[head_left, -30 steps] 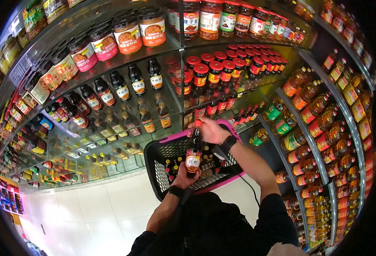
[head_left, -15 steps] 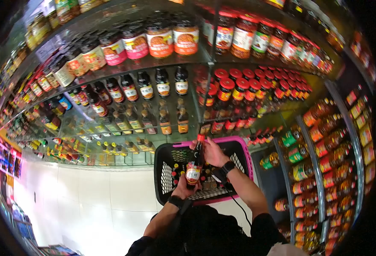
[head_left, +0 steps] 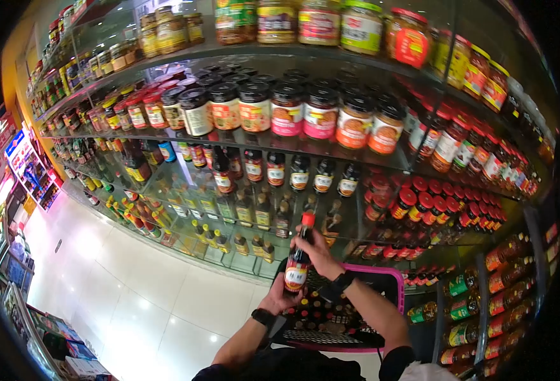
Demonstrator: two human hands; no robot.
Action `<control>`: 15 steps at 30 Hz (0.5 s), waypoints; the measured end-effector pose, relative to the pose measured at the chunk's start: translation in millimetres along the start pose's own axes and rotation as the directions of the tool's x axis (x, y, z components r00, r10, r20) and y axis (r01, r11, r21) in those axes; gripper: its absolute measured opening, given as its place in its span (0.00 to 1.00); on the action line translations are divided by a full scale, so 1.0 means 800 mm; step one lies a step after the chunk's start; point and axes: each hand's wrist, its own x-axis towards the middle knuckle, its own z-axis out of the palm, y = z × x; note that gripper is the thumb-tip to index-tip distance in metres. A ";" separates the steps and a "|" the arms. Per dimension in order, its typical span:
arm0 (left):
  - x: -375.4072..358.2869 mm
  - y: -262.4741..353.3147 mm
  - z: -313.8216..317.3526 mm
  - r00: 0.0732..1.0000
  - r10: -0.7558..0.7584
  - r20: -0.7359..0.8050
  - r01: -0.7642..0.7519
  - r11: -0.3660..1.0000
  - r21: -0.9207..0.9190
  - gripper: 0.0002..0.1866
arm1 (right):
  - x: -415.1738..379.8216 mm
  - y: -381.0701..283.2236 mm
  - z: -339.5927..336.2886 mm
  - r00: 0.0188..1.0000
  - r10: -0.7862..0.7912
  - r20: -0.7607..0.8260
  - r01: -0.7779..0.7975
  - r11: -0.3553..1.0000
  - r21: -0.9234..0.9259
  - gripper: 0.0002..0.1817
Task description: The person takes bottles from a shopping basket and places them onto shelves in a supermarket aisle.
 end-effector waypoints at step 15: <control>-0.081 0.250 0.138 0.890 0.456 0.023 -0.456 0.889 0.034 0.27 | 0.281 -0.049 0.121 0.862 -0.481 -0.161 0.420 0.855 -0.304 0.13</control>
